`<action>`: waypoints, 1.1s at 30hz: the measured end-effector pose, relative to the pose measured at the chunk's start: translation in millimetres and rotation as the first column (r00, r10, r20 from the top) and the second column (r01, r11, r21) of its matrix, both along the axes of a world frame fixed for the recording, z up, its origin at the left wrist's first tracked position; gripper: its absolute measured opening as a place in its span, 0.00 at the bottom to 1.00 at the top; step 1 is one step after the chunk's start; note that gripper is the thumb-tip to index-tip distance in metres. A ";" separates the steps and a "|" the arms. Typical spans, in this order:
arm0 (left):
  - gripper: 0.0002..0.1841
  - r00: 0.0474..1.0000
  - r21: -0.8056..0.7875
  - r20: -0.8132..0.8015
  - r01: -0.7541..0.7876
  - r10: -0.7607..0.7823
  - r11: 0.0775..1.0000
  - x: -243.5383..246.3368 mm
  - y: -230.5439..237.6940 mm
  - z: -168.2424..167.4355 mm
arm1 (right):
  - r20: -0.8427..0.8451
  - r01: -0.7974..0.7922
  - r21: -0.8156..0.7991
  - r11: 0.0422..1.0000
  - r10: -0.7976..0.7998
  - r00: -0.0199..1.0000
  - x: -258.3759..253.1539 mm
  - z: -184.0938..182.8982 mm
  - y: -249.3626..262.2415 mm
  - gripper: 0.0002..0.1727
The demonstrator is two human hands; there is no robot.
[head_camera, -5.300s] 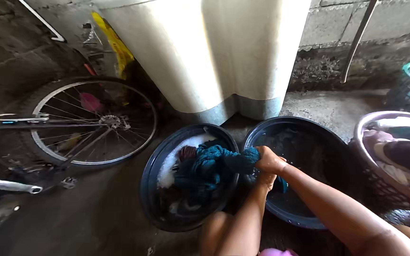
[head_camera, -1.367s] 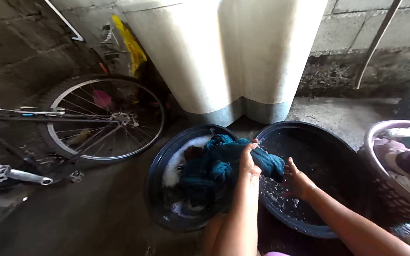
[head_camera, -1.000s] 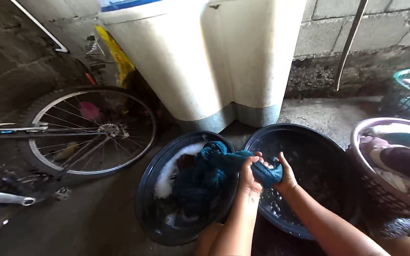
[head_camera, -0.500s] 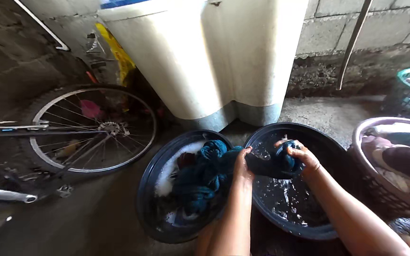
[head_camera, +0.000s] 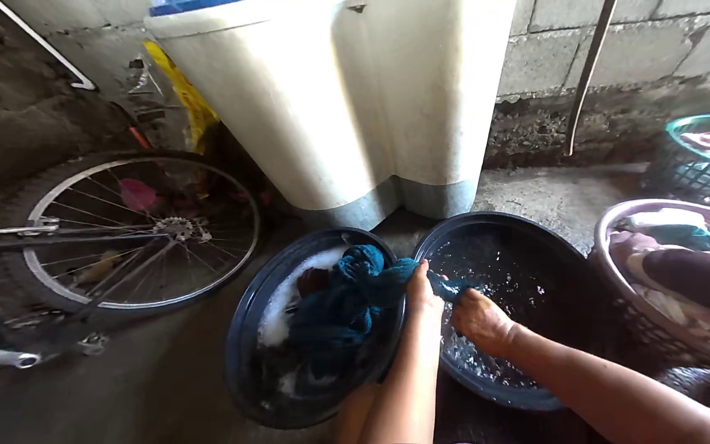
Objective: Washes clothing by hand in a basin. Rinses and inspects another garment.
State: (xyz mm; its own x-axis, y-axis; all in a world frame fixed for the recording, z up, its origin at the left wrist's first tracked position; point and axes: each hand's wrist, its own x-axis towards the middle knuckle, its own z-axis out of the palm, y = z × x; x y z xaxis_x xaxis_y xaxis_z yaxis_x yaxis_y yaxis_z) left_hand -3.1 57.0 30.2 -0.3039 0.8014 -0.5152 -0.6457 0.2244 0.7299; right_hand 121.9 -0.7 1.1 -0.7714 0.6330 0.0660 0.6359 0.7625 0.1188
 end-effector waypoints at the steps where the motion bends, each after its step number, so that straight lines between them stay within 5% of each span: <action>1: 0.15 0.999 0.018 0.025 0.025 -0.026 1.000 -3.5 -2.3 0.2 | -0.021 -0.020 -0.001 1.000 0.020 1.000 3.3 -4.2 1.7 0.09; 6: 0.23 0.929 -0.028 0.068 0.365 -0.363 0.930 -21.5 -17.8 17.4 | -0.242 -0.050 0.165 0.985 0.090 0.966 32.9 -22.2 7.9 0.08; 9: 0.18 0.923 0.022 0.165 0.349 -0.348 0.937 -21.2 -24.6 23.5 | -0.357 0.025 0.235 0.972 0.063 0.932 39.6 -31.4 -4.3 0.12; 12: 0.13 0.936 0.114 0.189 0.279 -0.297 0.953 -21.7 -25.6 23.6 | -0.511 0.099 0.130 0.986 -0.019 0.859 39.6 -41.4 -20.4 0.21; 15: 0.09 0.952 0.181 0.153 0.236 -0.264 0.955 -25.9 -21.0 16.5 | -0.781 0.177 -0.153 0.972 -0.228 0.581 30.4 -40.6 -33.2 0.28; 17: 0.07 0.957 0.193 0.121 0.236 -0.262 0.952 -27.5 -19.4 11.7 | -0.767 0.106 -0.590 0.800 -0.597 0.234 22.6 -26.9 -38.2 0.41; 18: 0.07 0.956 0.198 0.100 0.252 -0.275 0.947 -28.2 -19.0 9.9 | -0.615 -0.036 -0.789 0.613 -0.788 0.045 20.0 -14.4 -35.5 0.46; 20: 0.07 0.941 0.221 0.061 0.314 -0.334 0.923 -30.0 -19.8 6.0 | -0.221 -0.359 -0.893 0.270 -0.960 -0.174 17.1 7.1 -25.2 0.41; 22: 0.08 0.903 0.241 0.028 0.410 -0.429 0.879 -32.3 -21.4 4.6 | -0.007 -0.547 -0.831 0.105 -0.984 -0.179 15.8 12.5 -12.5 0.44; 25: 0.09 0.832 0.243 -0.002 0.539 -0.555 0.807 -35.7 -25.0 2.4 | 0.075 -0.687 -0.727 0.013 -0.992 -0.098 13.2 0.5 1.6 0.51; 28: 0.10 0.791 0.226 0.004 0.595 -0.612 0.771 -36.7 -25.0 4.6 | -0.001 -0.758 -0.647 0.089 -0.993 -0.117 9.9 -4.3 7.7 0.42; 33: 0.12 0.877 0.231 -0.053 0.476 -0.477 0.849 -31.1 -21.9 13.0 | -0.254 -0.673 -0.643 0.366 -0.931 -0.264 14.5 19.8 13.3 0.10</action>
